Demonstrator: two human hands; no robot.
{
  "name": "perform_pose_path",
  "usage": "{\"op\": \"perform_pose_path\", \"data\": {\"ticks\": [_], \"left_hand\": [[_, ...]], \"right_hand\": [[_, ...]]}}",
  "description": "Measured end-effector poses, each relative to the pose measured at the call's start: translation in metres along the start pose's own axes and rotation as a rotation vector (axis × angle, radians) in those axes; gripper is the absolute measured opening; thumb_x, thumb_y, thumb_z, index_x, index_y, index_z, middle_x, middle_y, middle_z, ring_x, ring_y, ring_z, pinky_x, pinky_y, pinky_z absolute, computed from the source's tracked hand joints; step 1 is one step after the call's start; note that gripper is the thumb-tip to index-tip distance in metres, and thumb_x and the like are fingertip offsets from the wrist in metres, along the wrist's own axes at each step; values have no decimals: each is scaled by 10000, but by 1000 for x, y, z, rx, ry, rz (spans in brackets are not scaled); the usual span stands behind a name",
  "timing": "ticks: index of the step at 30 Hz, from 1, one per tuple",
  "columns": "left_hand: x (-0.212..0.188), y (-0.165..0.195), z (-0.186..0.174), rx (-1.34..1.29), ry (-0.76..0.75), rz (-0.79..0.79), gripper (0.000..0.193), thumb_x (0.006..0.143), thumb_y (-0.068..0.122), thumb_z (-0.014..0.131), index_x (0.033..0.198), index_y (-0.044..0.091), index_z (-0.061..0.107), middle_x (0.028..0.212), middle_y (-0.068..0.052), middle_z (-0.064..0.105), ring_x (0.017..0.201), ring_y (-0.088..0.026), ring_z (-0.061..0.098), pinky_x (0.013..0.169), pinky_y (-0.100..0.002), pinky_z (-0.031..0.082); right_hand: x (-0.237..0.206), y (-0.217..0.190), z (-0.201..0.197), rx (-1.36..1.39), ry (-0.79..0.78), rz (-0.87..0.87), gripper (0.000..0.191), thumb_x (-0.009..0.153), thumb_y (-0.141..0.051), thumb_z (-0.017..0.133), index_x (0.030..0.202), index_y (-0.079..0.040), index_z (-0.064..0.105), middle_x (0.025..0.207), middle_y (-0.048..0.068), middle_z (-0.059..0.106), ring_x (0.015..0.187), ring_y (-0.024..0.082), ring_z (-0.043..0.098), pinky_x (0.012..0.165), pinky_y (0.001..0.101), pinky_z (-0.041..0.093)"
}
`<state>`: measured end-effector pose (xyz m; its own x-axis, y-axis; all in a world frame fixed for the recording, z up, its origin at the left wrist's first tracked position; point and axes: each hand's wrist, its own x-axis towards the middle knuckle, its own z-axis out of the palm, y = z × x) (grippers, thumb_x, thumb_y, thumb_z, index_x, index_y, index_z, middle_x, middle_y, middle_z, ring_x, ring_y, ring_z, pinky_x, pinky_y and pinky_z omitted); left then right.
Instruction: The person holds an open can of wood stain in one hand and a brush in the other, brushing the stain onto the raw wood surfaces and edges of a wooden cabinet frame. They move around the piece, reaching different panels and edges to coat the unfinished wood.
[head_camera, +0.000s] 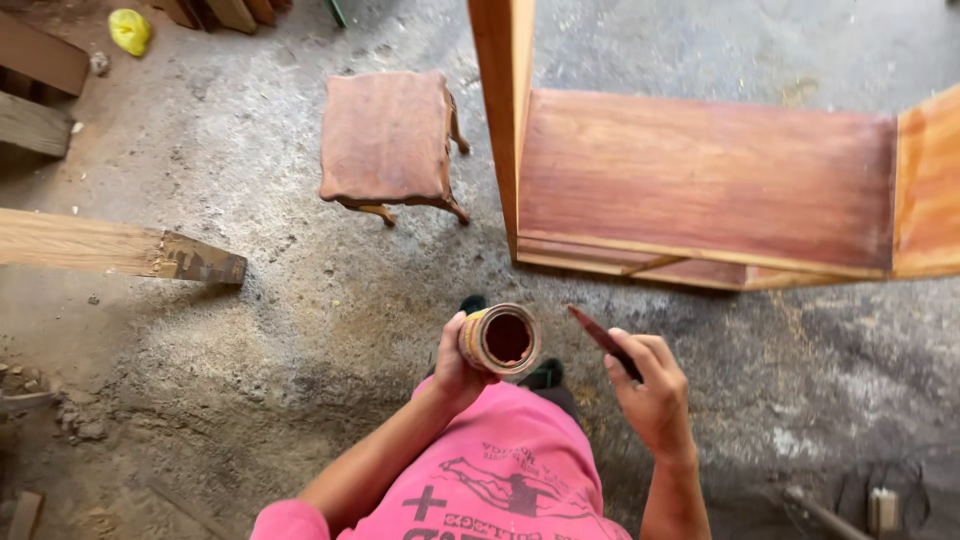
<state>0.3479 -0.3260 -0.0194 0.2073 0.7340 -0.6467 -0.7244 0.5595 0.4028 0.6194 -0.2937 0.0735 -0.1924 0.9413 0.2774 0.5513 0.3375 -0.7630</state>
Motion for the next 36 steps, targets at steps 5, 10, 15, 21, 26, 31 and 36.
{"op": "perform_pose_path", "data": {"ticks": [5,10,15,21,26,31,36], "left_hand": [[-8,10,-8,-119,45,60,662,969,678,330,1166,159,691,908,-60,744,601,-181,644,478,-300,488],[4,31,-10,-149,-43,81,639,977,660,342,1160,161,696,917,-67,748,607,-193,655,496,-311,512],[22,59,-10,-137,-115,31,637,975,643,328,1160,155,694,921,-62,753,620,-196,649,500,-311,491],[30,82,-22,-49,-208,-54,662,976,670,320,1128,145,693,874,-83,733,591,-202,623,486,-308,450],[30,88,-36,0,-146,-108,651,967,655,313,1137,146,682,885,-80,729,630,-198,629,489,-312,439],[36,76,-33,-38,-148,-66,672,961,653,309,1153,131,685,884,-83,733,638,-193,634,482,-311,440],[38,71,-27,-92,-142,4,669,955,648,322,1151,132,700,880,-90,744,615,-189,639,457,-300,452]], "right_hand": [[20,-12,16,62,-81,-78,357,896,-73,738,1246,-56,668,1054,124,673,861,246,705,705,344,581],[29,-25,18,4,-63,-52,352,892,-94,748,1231,-44,666,1046,119,680,838,230,708,666,340,579],[37,-41,20,-101,53,-68,343,896,-108,755,1221,-48,662,1055,114,683,848,232,713,676,335,581],[58,-67,36,-171,140,-97,383,910,-95,758,1270,-30,648,1024,116,667,808,234,694,655,345,572],[96,-90,34,-322,136,-270,584,906,-122,801,1421,-27,544,976,114,640,775,245,674,643,381,550],[161,-96,27,-431,53,-533,891,922,-157,809,1617,-79,257,945,100,612,711,243,616,611,400,522],[215,-92,40,-478,24,-607,980,912,-181,813,1649,-96,173,935,98,610,717,246,629,582,411,529]]}}
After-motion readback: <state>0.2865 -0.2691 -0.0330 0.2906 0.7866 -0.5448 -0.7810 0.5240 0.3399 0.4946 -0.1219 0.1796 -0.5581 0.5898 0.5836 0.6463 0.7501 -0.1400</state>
